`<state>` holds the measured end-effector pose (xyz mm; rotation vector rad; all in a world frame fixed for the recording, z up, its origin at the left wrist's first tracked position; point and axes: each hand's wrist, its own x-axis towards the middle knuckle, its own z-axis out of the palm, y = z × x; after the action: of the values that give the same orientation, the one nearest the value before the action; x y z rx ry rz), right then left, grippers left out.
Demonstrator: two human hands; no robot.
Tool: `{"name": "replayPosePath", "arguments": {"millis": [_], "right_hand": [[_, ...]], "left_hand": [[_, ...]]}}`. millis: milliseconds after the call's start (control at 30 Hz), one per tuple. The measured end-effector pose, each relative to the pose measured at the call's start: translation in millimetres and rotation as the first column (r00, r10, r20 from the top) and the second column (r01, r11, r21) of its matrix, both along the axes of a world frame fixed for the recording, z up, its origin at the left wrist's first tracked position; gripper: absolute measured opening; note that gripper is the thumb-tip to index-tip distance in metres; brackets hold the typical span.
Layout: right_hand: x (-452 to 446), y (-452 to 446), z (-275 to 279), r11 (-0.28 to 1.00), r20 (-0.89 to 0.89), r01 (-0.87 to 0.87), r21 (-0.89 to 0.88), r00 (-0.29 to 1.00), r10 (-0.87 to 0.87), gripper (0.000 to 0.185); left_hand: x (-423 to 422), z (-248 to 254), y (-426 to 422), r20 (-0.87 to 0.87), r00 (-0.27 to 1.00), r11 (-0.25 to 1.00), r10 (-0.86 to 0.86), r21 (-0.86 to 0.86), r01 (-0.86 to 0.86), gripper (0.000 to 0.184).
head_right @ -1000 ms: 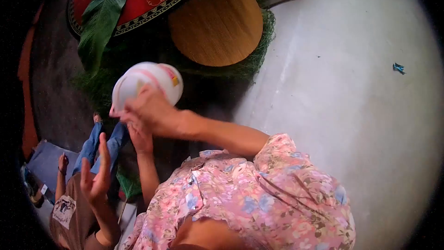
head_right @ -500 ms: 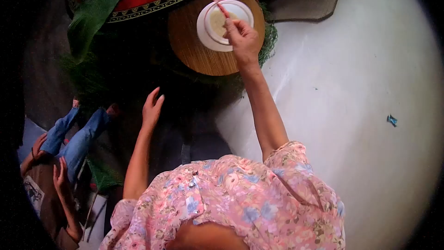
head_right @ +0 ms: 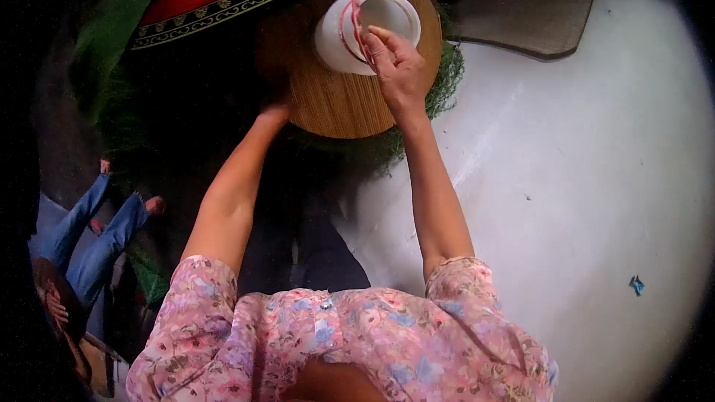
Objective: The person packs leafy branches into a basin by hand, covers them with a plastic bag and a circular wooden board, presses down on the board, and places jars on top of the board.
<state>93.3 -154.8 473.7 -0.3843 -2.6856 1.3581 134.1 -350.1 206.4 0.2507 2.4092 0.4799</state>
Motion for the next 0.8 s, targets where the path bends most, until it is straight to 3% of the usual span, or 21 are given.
{"name": "replayPosePath", "arguments": {"millis": [33, 100, 133, 267, 367, 400, 500, 533, 567, 600, 633, 700, 800], "right_hand": [[-2, 1, 1, 0.979, -0.098, -0.038, 0.201, 0.994, 0.058, 0.021], [-5, 6, 5, 0.985, -0.129, 0.034, 0.167, 0.992, -0.012, 0.021], [-4, 10, 6, 0.986, -0.143, 0.073, 0.150, 0.988, -0.051, 0.021], [0, 23, 4, 0.979, -0.021, 0.201, 0.040, 0.979, -0.201, 0.034], [-5, 32, -13, 0.894, -0.122, 0.031, 0.447, 0.992, 0.026, 0.070], [-6, 30, -14, 0.898, -0.061, -0.012, 0.441, 0.997, 0.043, 0.081], [-14, 17, -17, 0.890, 0.172, -0.195, 0.412, 0.976, 0.134, 0.119], [-18, 16, -19, 0.875, 0.183, -0.217, 0.433, 0.972, 0.150, 0.120], [-21, 13, -18, 0.859, 0.192, -0.240, 0.452, 0.967, 0.170, 0.120], [-24, 10, -20, 0.842, 0.201, -0.265, 0.471, 0.961, 0.190, 0.120], [-24, 8, -24, 0.834, 0.181, -0.255, 0.489, 0.965, 0.190, 0.120], [-21, 4, -40, 0.742, 0.200, -0.233, 0.629, 0.970, 0.136, 0.121], [-13, -3, -62, 0.723, 0.009, -0.188, 0.665, 0.970, 0.244, 0.124]], "left_hand": [[9, -30, 2, -0.088, 0.995, 0.997, 0.043, 0.073, -0.037, 0.074], [31, -104, 4, -0.258, 0.956, 0.970, 0.142, 0.229, -0.082, 0.068], [30, -107, 4, -0.253, 0.964, 0.984, 0.078, 0.177, -0.034, 0.066], [9, -46, 0, -0.213, 0.976, 0.999, -0.047, 0.000, 0.048, 0.070], [-5, 4, -12, -0.117, 0.992, 0.998, -0.051, 0.029, 0.055, 0.066], [-8, 17, -19, -0.078, 0.995, 0.996, -0.055, 0.060, 0.059, 0.063], [10, 63, -51, 0.101, 0.992, 0.974, 0.075, 0.204, -0.095, 0.053], [20, 83, -63, 0.134, 0.983, 0.956, 0.122, 0.249, -0.153, 0.048], [42, 90, -78, -0.043, 0.974, 0.924, 0.221, 0.329, -0.195, 0.044], [67, 90, -97, -0.103, 0.954, 0.903, 0.281, 0.365, -0.226, 0.043], [92, 97, -118, -0.046, 0.936, 0.883, 0.348, 0.353, -0.310, 0.044], [148, 112, -165, 0.095, 0.866, 0.840, 0.492, 0.209, -0.500, 0.045], [239, 157, -232, 0.252, 0.614, 0.654, 0.748, -0.119, -0.747, 0.044]]}}
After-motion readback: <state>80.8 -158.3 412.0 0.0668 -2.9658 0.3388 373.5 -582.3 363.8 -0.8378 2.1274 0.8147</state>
